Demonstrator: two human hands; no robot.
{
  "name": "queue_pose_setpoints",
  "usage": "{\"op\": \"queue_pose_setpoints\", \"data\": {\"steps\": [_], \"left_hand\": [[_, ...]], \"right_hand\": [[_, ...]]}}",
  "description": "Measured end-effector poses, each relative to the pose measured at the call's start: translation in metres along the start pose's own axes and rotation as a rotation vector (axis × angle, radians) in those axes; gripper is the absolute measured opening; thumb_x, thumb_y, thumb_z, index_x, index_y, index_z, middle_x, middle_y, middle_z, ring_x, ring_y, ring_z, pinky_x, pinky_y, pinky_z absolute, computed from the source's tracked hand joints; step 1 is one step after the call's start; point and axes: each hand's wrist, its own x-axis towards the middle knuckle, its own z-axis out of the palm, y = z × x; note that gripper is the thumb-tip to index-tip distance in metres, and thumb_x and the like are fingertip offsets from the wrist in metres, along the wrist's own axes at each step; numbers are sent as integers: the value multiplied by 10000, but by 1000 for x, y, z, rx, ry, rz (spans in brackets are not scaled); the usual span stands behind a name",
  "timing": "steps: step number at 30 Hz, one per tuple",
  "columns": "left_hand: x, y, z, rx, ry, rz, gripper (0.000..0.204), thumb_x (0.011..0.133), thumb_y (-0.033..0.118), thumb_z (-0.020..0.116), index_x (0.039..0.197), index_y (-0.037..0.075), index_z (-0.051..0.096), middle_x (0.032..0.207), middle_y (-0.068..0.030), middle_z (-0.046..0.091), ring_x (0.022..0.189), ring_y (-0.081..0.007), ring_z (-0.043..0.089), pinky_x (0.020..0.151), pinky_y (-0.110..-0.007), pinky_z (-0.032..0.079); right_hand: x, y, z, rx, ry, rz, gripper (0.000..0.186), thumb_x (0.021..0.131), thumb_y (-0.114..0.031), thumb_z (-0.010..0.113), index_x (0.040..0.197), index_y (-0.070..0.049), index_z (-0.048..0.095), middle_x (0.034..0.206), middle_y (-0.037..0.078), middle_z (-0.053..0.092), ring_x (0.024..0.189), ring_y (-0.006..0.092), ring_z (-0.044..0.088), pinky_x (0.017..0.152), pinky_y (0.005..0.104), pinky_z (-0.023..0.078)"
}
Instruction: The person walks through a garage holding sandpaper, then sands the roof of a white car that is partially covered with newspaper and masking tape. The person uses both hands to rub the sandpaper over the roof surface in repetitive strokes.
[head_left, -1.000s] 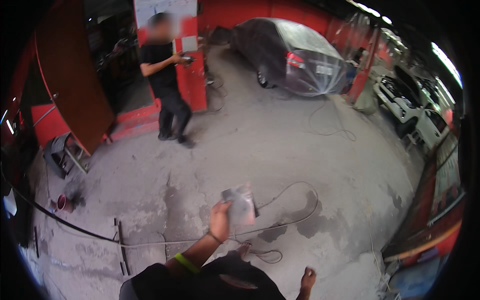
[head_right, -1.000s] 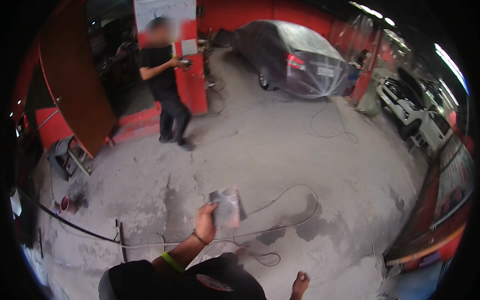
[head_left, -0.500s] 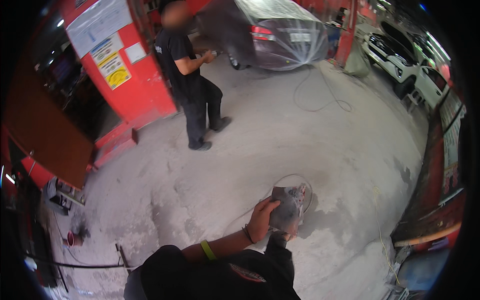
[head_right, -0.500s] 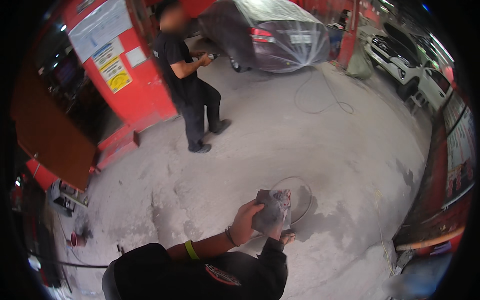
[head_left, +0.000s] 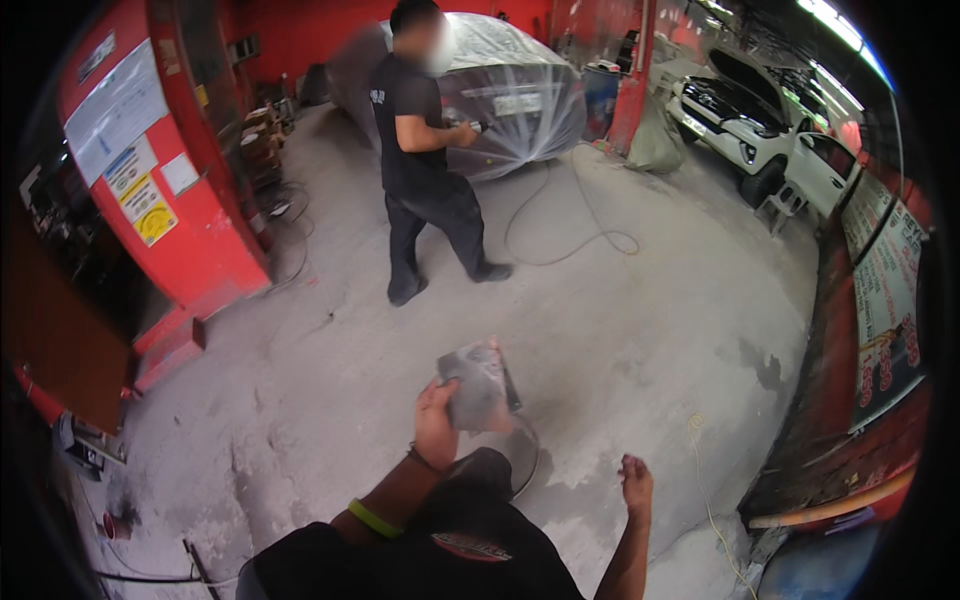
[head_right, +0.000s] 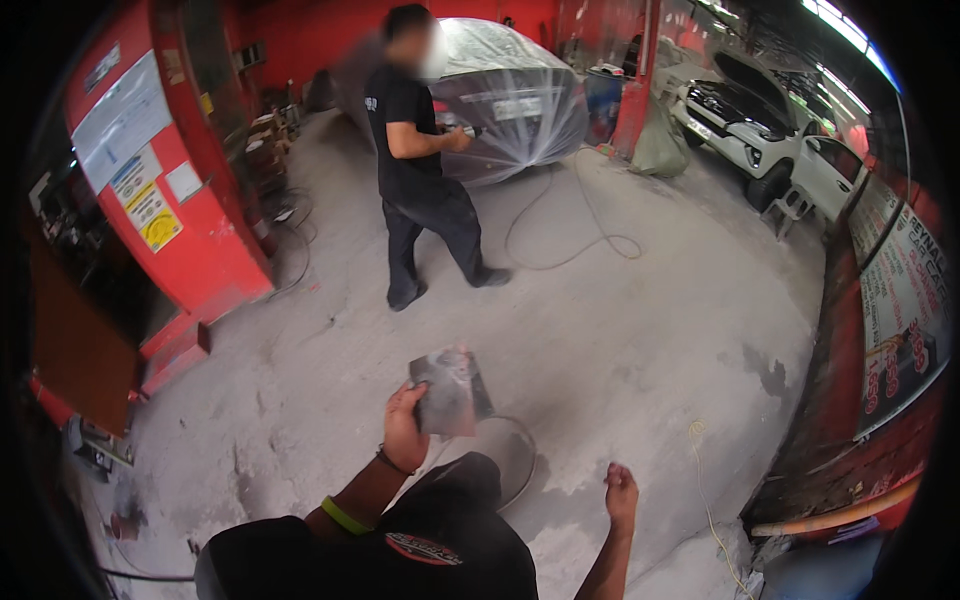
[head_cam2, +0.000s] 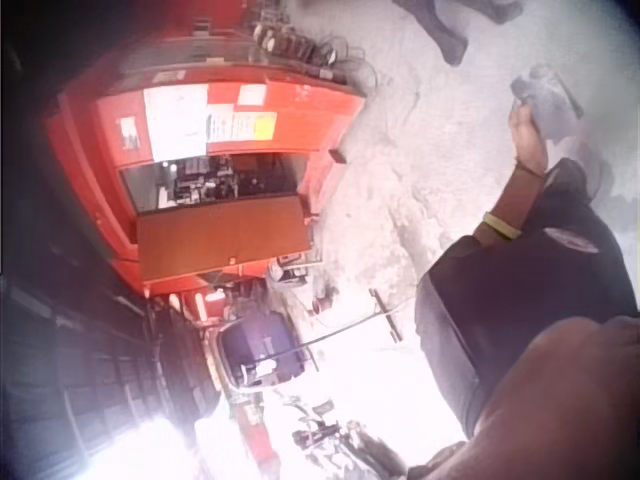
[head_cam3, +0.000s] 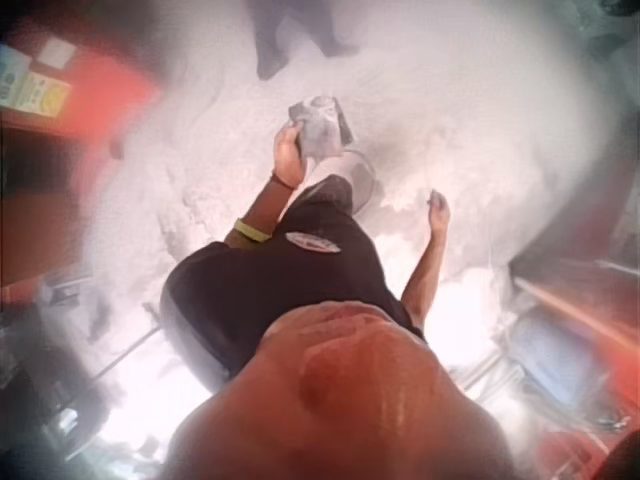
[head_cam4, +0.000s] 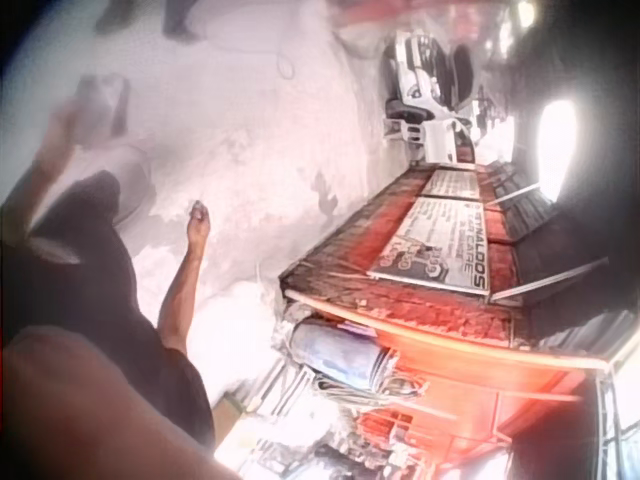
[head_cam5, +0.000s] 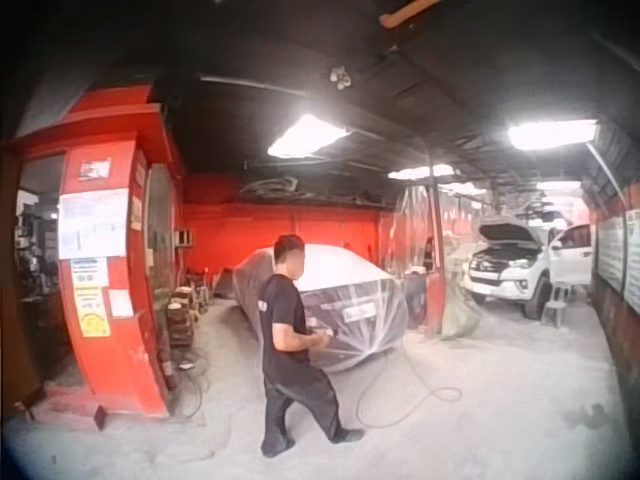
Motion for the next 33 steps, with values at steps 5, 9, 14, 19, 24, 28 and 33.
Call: {"op": "queue_pose_setpoints", "data": {"steps": [5,9,14,19,24,28,33], "left_hand": [[88,-30,56,19,-45,-4,211,982,95,602,1168,29,677,1091,-58,723,1004,-179,697,903,-326,553],[185,-88,107,34,-97,-88,288,1000,91,575,1267,23,657,1149,-75,710,1077,-190,688,953,-336,548],[274,-174,236,96,-281,-176,319,1013,126,555,1295,8,644,1186,-81,698,1115,-192,673,993,-337,529],[333,-230,363,65,-491,-404,348,1022,181,529,1296,-4,639,1171,-64,688,1106,-173,660,997,-330,511],[382,-292,443,80,-544,-496,338,1017,170,534,1289,2,642,1164,-56,686,1100,-163,660,982,-324,514],[439,-339,484,96,-465,-486,342,1015,138,536,1316,13,639,1230,-84,699,1123,-197,677,991,-358,533],[524,-359,526,172,-333,-279,304,1014,138,553,1277,15,644,1158,-77,710,1092,-197,678,972,-348,535]], "right_hand": [[119,-35,-29,-18,-6,-175,364,1047,-338,607,1134,-6,728,945,62,746,820,140,689,760,308,548],[149,76,-38,-462,-48,60,475,1003,-436,504,1008,-27,746,916,204,741,913,430,712,861,481,554],[107,144,-21,-409,-309,799,428,989,-390,508,978,-35,746,896,186,746,882,402,720,835,481,562],[156,128,-14,-168,-196,957,383,975,-343,512,948,-42,747,877,168,752,852,373,727,808,482,571],[263,100,-2,-5,-110,889,341,961,-297,516,918,-50,747,857,151,757,821,345,735,782,482,579],[344,111,-23,20,-126,908,311,950,-260,520,893,-55,747,841,137,762,797,322,741,761,482,585],[435,158,-105,-102,-215,1049,280,937,-214,524,863,-63,748,822,119,767,766,293,748,735,482,594]]}}
